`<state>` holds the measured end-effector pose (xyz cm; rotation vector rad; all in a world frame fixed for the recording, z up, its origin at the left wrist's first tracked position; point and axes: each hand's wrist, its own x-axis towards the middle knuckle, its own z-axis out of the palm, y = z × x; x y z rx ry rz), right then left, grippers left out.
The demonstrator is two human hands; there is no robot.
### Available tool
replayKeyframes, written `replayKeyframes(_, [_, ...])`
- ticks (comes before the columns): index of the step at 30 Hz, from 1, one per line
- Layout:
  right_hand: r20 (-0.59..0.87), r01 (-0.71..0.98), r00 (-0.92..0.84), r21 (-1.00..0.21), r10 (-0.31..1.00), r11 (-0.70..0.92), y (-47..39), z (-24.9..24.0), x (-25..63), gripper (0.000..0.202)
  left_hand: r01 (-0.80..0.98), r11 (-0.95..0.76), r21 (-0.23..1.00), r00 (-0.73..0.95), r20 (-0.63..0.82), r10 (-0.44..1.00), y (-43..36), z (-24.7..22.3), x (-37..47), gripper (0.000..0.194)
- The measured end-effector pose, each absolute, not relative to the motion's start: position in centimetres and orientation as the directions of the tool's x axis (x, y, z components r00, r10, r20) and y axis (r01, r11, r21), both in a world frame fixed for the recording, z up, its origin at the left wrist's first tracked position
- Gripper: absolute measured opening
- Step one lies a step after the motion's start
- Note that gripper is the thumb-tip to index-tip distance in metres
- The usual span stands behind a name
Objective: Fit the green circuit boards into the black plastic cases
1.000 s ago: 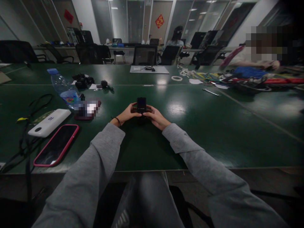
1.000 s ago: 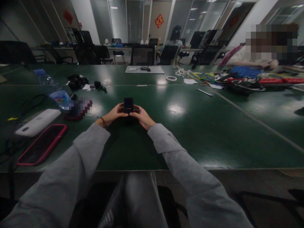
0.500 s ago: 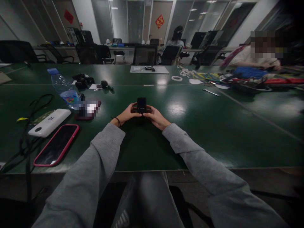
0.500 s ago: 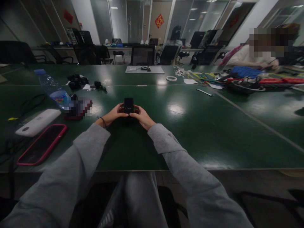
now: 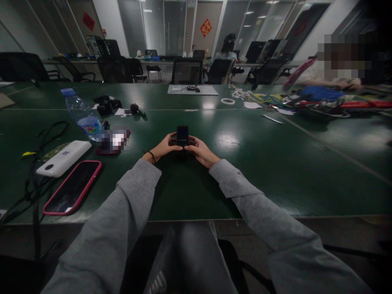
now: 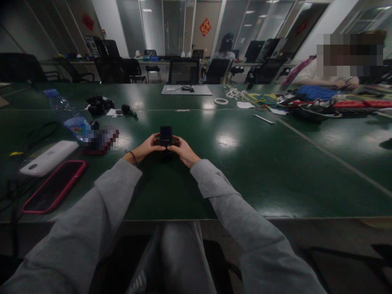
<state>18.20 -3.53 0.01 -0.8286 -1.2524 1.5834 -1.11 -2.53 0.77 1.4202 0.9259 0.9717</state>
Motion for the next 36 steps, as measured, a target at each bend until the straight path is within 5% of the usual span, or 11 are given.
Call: replayKeyframes(36, [0.022, -0.242, -0.365, -0.968, 0.931, -0.072, -3.88, 0.59, 18.19, 0.061, 0.01, -0.051, 0.999, 0.357, 0.044, 0.933, -2.71, 1.02, -1.05, 0.099])
